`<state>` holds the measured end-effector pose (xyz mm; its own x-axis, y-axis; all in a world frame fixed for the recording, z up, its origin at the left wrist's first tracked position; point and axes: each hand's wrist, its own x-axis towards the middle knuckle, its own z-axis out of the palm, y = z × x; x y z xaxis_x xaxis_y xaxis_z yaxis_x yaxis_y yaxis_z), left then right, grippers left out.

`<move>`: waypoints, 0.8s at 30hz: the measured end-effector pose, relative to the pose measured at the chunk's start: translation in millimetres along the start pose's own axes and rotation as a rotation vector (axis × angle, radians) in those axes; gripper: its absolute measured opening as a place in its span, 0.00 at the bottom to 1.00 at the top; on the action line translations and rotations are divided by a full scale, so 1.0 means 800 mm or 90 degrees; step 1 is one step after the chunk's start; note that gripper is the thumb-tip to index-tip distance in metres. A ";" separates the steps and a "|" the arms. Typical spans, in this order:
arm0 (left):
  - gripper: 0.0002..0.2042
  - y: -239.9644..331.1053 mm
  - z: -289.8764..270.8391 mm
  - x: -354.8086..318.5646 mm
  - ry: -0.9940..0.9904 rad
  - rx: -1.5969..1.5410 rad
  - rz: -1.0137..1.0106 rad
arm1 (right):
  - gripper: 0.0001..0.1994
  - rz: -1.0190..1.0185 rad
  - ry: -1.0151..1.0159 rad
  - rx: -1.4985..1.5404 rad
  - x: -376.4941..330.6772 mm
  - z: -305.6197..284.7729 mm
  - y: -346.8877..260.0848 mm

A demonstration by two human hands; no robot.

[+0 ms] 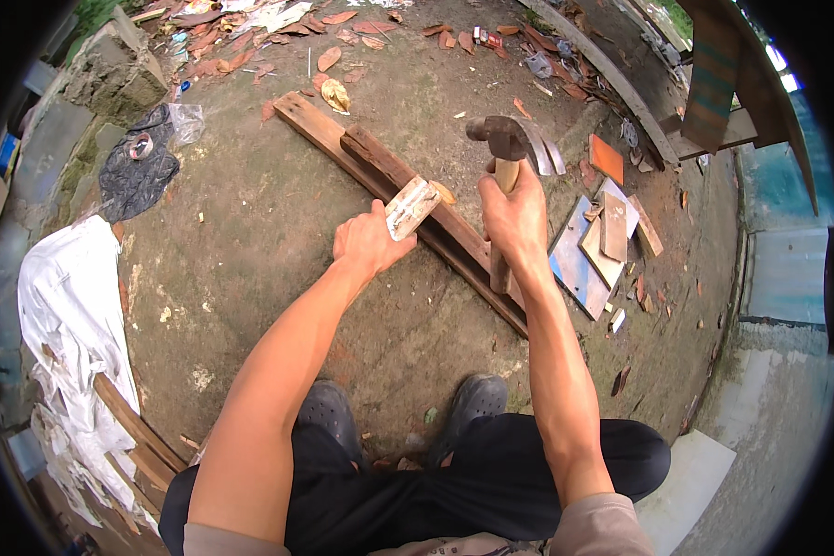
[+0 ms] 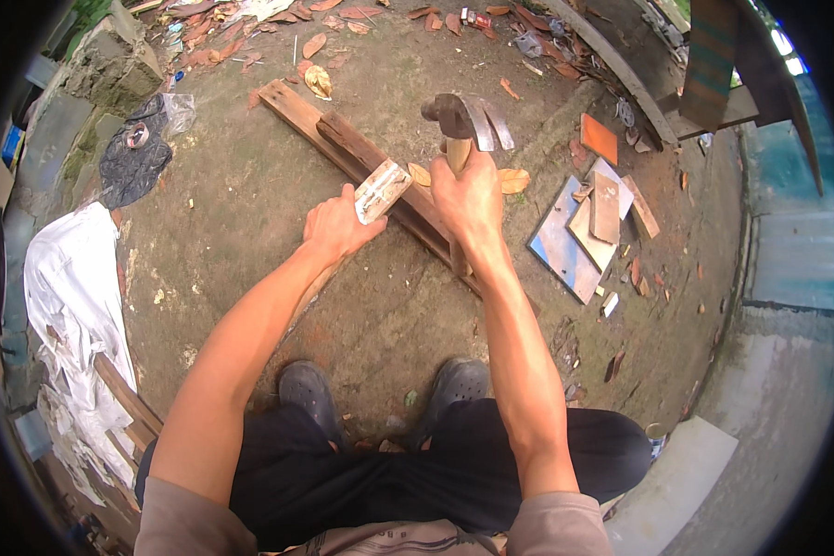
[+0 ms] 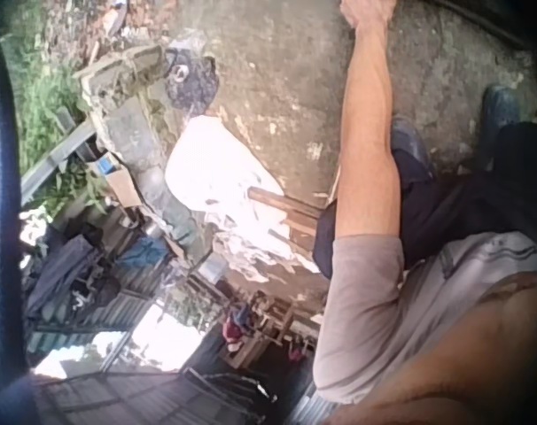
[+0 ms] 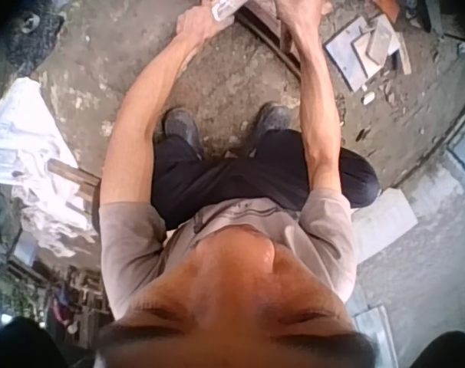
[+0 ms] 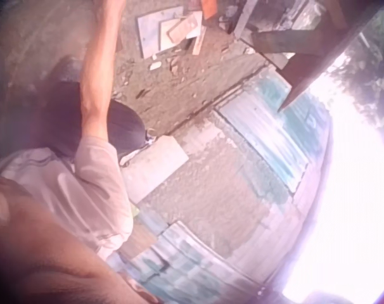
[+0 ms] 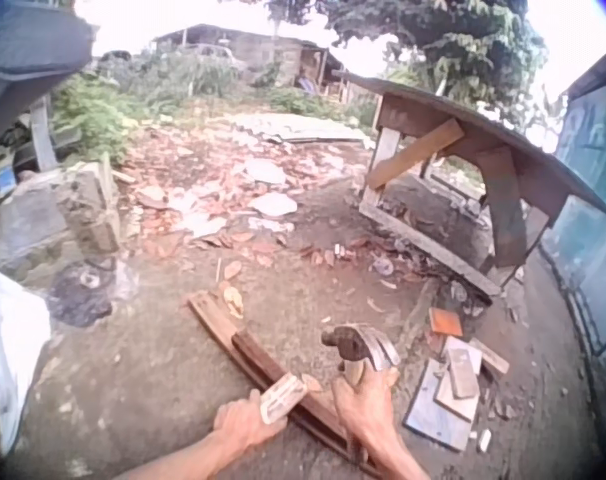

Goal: The person sits on the ground and uses a hammer to drive nails into wooden planks, joining them to form a rectangular frame. The person repeatedly positions the planks and hammers nails to secure the joints.

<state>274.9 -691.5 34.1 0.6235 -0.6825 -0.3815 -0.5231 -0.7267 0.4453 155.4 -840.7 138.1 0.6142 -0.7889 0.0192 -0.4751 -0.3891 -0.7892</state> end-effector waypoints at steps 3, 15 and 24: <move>0.35 0.001 0.001 0.000 -0.014 0.004 -0.002 | 0.10 -0.102 0.079 0.036 -0.005 0.010 0.008; 0.35 -0.003 -0.001 -0.001 -0.011 0.006 -0.005 | 0.10 -0.025 0.015 0.025 -0.008 -0.001 -0.009; 0.35 -0.004 0.004 -0.001 0.002 -0.009 0.009 | 0.22 0.071 -0.158 -0.141 -0.005 0.026 0.025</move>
<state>274.5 -689.0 30.5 0.6179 -0.6921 -0.3732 -0.5233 -0.7162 0.4618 156.6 -835.6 109.1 0.6726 -0.7032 -0.2305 -0.6563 -0.4229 -0.6249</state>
